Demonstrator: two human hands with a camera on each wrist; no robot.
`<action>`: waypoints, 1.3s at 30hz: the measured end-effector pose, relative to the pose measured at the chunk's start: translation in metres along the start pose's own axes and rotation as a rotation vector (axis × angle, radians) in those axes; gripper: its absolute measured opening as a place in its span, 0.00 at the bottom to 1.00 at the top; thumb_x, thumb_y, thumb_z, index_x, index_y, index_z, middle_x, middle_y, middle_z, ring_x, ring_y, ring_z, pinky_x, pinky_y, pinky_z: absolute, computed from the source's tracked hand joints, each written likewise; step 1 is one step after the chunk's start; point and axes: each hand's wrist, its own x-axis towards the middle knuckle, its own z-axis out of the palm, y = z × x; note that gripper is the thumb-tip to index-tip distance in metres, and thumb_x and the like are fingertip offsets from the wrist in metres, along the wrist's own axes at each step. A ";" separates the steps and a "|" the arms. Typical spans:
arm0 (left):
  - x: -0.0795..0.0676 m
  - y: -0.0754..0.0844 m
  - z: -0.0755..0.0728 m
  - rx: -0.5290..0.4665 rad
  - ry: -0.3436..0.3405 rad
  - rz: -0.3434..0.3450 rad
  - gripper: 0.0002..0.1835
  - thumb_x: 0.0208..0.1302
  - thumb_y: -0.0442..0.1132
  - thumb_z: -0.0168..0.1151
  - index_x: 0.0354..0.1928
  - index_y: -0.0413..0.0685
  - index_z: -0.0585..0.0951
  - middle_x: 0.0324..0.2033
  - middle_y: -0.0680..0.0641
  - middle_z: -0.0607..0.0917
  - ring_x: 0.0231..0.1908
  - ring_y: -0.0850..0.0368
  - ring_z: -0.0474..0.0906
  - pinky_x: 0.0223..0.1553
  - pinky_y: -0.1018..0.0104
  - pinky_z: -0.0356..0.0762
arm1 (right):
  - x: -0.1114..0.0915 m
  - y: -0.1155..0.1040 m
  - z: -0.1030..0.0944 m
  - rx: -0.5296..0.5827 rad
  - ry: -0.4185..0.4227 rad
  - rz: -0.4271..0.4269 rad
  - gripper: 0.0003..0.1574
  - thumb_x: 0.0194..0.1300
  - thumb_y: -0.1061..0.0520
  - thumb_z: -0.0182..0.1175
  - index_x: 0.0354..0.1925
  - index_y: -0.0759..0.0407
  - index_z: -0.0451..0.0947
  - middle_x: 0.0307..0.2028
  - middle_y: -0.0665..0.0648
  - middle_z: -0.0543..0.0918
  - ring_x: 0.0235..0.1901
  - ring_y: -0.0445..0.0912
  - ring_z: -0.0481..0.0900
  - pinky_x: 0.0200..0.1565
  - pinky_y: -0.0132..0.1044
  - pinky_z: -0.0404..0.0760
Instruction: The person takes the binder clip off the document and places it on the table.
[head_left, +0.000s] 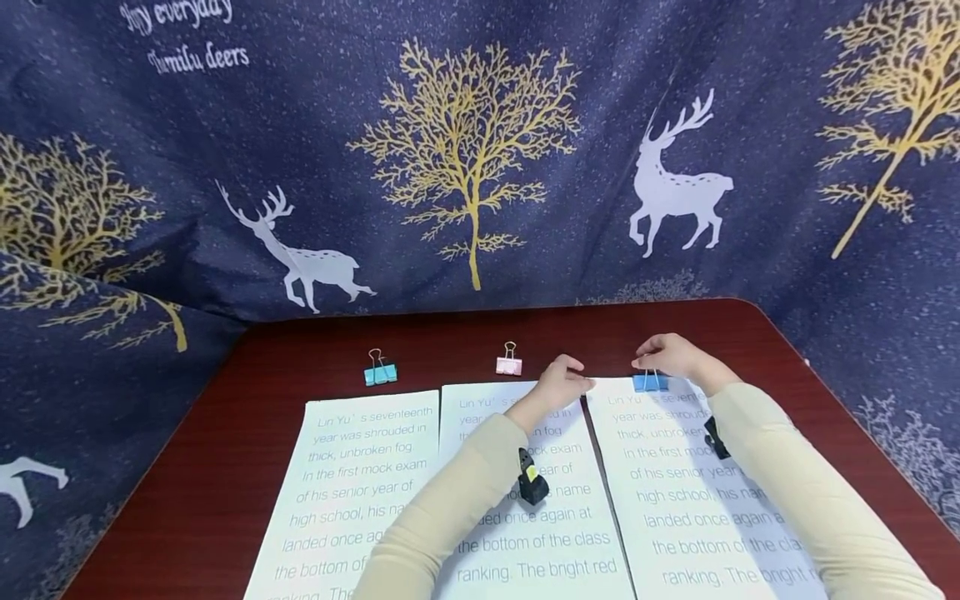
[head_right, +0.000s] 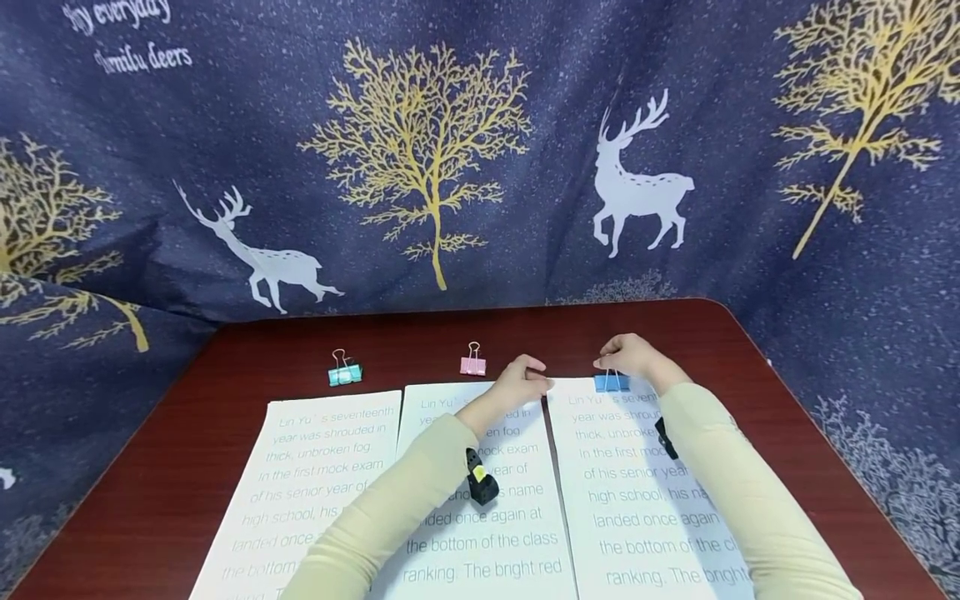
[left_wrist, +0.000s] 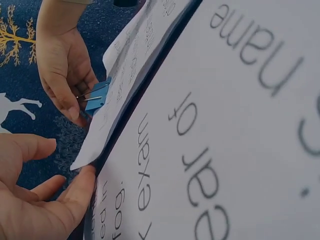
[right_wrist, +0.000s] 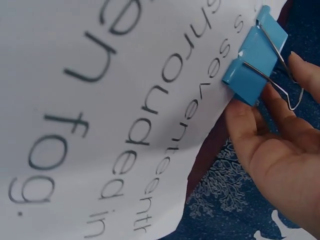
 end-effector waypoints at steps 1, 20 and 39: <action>0.001 -0.001 0.001 -0.032 0.007 0.001 0.18 0.59 0.35 0.60 0.49 0.37 0.71 0.40 0.40 0.83 0.39 0.51 0.82 0.39 0.71 0.79 | 0.000 0.001 0.000 0.001 0.001 0.005 0.29 0.63 0.52 0.55 0.52 0.75 0.69 0.50 0.74 0.74 0.43 0.56 0.77 0.43 0.46 0.78; 0.108 -0.104 0.061 -0.279 0.098 -0.116 0.12 0.57 0.35 0.62 0.41 0.38 0.75 0.30 0.41 0.84 0.26 0.49 0.84 0.30 0.61 0.82 | -0.001 0.014 0.012 0.111 0.028 0.007 0.34 0.65 0.45 0.53 0.55 0.73 0.68 0.48 0.70 0.79 0.47 0.58 0.77 0.47 0.49 0.76; 0.010 -0.019 0.012 -0.377 0.079 0.024 0.10 0.55 0.22 0.57 0.40 0.28 0.78 0.39 0.33 0.84 0.33 0.60 0.81 0.37 0.68 0.81 | 0.001 0.014 0.005 0.192 -0.040 -0.024 0.34 0.66 0.44 0.51 0.56 0.70 0.70 0.52 0.67 0.78 0.42 0.45 0.75 0.45 0.39 0.76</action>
